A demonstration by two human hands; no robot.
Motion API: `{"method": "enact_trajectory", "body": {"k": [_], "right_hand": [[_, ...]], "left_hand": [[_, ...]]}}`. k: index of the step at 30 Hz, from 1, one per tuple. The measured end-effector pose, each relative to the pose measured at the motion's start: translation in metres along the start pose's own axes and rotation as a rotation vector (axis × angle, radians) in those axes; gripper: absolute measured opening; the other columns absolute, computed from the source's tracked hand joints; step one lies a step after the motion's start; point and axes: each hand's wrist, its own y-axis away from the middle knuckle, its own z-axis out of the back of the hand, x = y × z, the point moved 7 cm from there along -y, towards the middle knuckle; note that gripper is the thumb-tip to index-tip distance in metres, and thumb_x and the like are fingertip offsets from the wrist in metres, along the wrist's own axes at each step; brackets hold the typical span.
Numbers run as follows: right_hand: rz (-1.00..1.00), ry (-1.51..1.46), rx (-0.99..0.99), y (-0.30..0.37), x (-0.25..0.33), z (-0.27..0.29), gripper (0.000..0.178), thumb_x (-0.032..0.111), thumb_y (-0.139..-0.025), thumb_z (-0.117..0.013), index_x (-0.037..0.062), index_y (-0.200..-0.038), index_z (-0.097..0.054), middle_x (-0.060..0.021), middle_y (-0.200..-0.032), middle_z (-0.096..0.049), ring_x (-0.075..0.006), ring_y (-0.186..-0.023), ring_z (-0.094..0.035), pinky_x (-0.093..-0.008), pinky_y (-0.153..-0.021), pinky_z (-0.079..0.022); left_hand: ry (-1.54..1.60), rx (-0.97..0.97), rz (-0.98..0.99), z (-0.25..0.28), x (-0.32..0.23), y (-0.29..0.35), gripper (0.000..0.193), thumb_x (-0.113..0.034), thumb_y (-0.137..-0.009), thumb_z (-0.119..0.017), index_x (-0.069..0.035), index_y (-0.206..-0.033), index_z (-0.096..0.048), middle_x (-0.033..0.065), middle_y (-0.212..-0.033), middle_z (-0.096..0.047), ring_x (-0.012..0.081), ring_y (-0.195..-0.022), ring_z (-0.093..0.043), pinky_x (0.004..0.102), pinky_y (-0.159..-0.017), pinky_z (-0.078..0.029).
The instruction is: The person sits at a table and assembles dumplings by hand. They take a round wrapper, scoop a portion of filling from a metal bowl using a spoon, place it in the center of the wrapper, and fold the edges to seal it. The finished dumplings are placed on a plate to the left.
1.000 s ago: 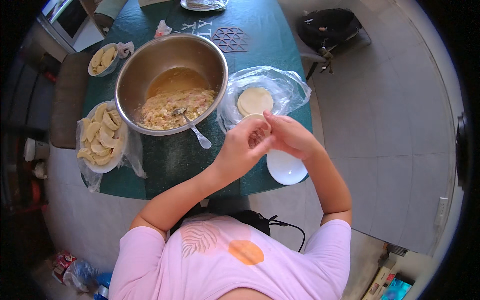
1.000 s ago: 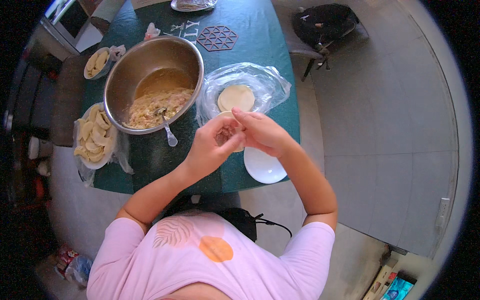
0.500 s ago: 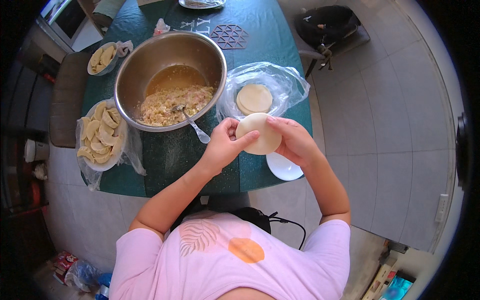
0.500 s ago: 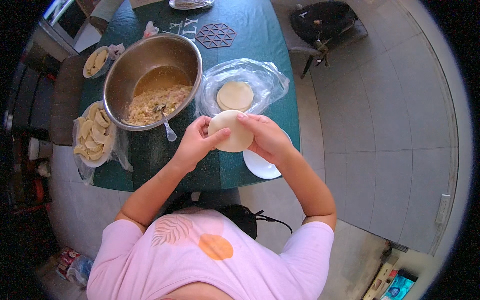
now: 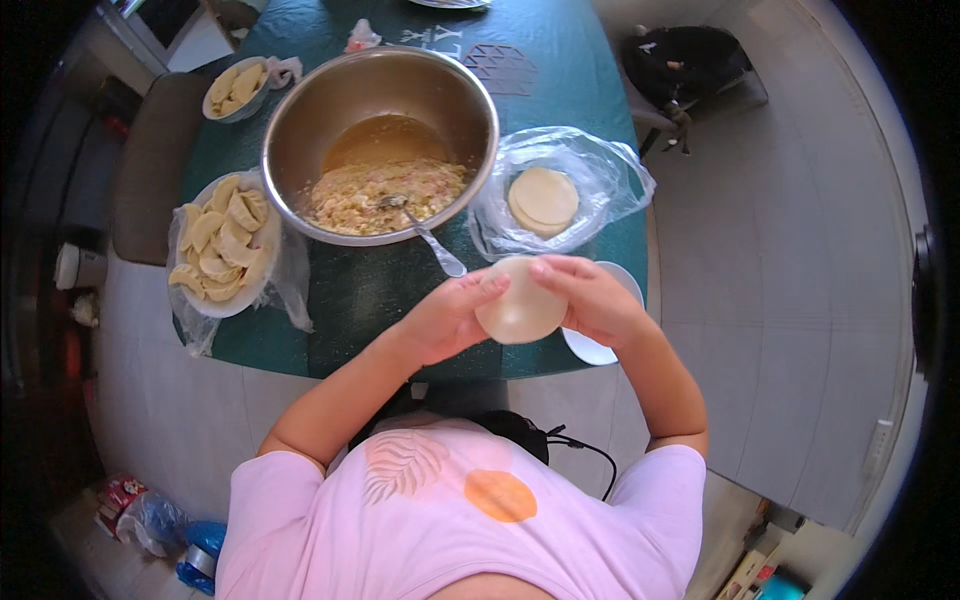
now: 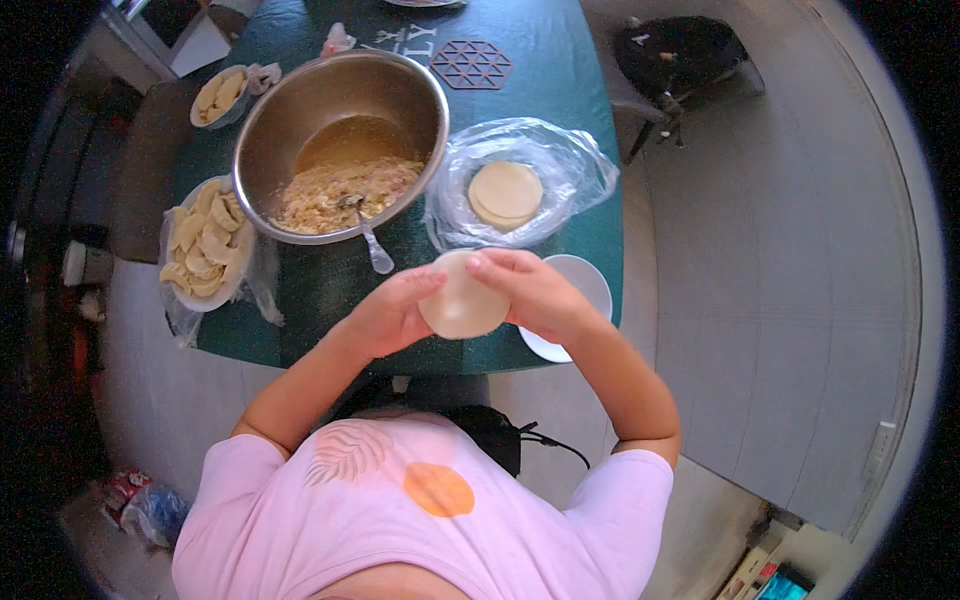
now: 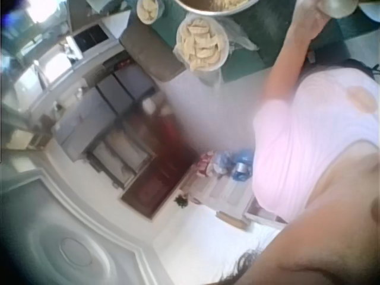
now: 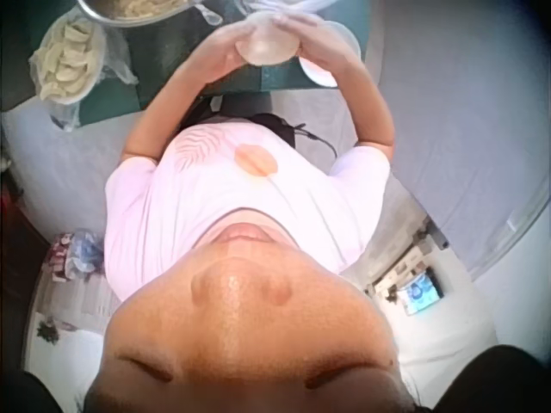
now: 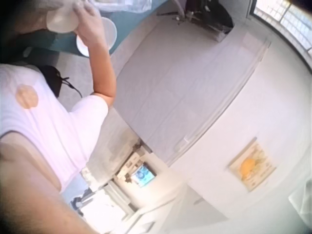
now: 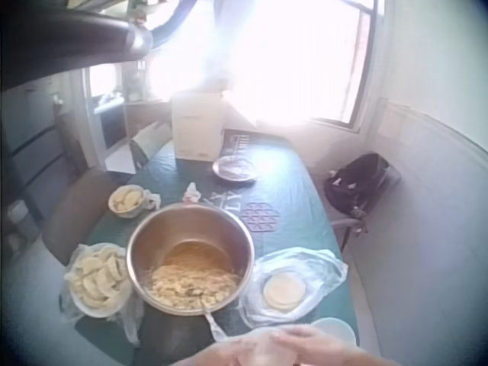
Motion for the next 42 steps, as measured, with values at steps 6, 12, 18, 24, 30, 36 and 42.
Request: {"method": "enact_trajectory", "body": {"k": [6, 12, 18, 24, 30, 36, 42], "right_hand": [[0.915, 1.022, -0.377, 0.014, 0.069, -0.045, 0.047, 0.001, -0.073, -0.064, 0.0042, -0.118, -0.052, -0.0155, -0.096, -0.055, -0.0315, -0.087, -0.056, -0.037, -0.073, -0.049], [1.032, 1.17, -0.029, -0.019, 0.082, -0.095, 0.036, -0.004, -0.071, -0.065, 0.0058, -0.106, -0.06, -0.0123, -0.101, -0.055, -0.0286, -0.087, -0.059, -0.0351, -0.072, -0.049], [1.023, 1.196, -0.104, -0.017, 0.122, -0.098, 0.025, -0.003, -0.075, -0.06, 0.0019, -0.1, -0.056, -0.0126, -0.09, -0.056, -0.0283, -0.08, -0.061, -0.0354, -0.067, -0.05], [0.884, 1.421, -0.333, -0.038, 0.127, -0.072, 0.021, -0.004, -0.075, -0.059, -0.0009, -0.095, -0.056, -0.0142, -0.085, -0.057, -0.0302, -0.07, -0.06, -0.0362, -0.061, -0.049], [0.962, 1.367, -0.263, -0.023, 0.113, -0.107, 0.026, -0.005, -0.071, -0.062, -0.0043, -0.096, -0.055, -0.0165, -0.085, -0.057, -0.0305, -0.07, -0.06, -0.0358, -0.061, -0.05], [0.996, 1.302, -0.088, -0.011, 0.1, -0.126, 0.031, -0.005, -0.07, -0.064, -0.0061, -0.1, -0.055, -0.0165, -0.088, -0.058, -0.0292, -0.075, -0.062, -0.0325, -0.06, -0.052], [0.938, 1.33, -0.27, -0.021, 0.119, -0.1, 0.03, -0.011, -0.076, -0.057, -0.0018, -0.105, -0.055, -0.0166, -0.087, -0.059, -0.0294, -0.068, -0.061, -0.0346, -0.057, -0.049]], "left_hand": [[0.079, -0.14, -0.037, 0.033, 0.005, 0.024, 0.039, -0.025, -0.095, -0.046, 0.0, -0.124, -0.045, 0.0094, -0.116, -0.056, 0.0186, -0.107, -0.056, 0.034, -0.094, -0.045], [0.097, -0.271, -0.01, 0.054, 0.006, 0.056, 0.036, -0.018, -0.093, -0.05, -0.001, -0.124, -0.045, 0.0092, -0.118, -0.055, 0.019, -0.109, -0.055, 0.0345, -0.095, -0.044], [0.136, -0.373, -0.074, 0.08, -0.011, 0.085, 0.038, -0.016, -0.092, -0.051, 0.002, -0.124, -0.044, 0.0115, -0.118, -0.054, 0.0199, -0.109, -0.054, 0.0328, -0.094, -0.043], [0.065, -0.407, -0.09, 0.099, -0.026, 0.097, 0.035, -0.011, -0.089, -0.055, 0.003, -0.12, -0.046, 0.0115, -0.114, -0.056, 0.0187, -0.103, -0.057, 0.0321, -0.089, -0.047], [-0.029, -0.395, -0.161, 0.112, -0.035, 0.102, 0.024, -0.006, -0.087, -0.059, 0.002, -0.107, -0.05, 0.0112, -0.106, -0.059, 0.0175, -0.094, -0.061, 0.0314, -0.081, -0.052], [0.072, -0.347, -0.106, 0.101, -0.042, 0.105, 0.032, 0.0, -0.081, -0.059, 0.0, -0.111, -0.047, 0.0126, -0.108, -0.058, 0.0215, -0.101, -0.059, 0.0353, -0.086, -0.049], [0.137, -0.291, -0.084, 0.095, -0.043, 0.106, 0.045, 0.0, -0.078, -0.054, 0.002, -0.122, -0.042, 0.0149, -0.118, -0.052, 0.0253, -0.11, -0.054, 0.0388, -0.093, -0.045]]}}
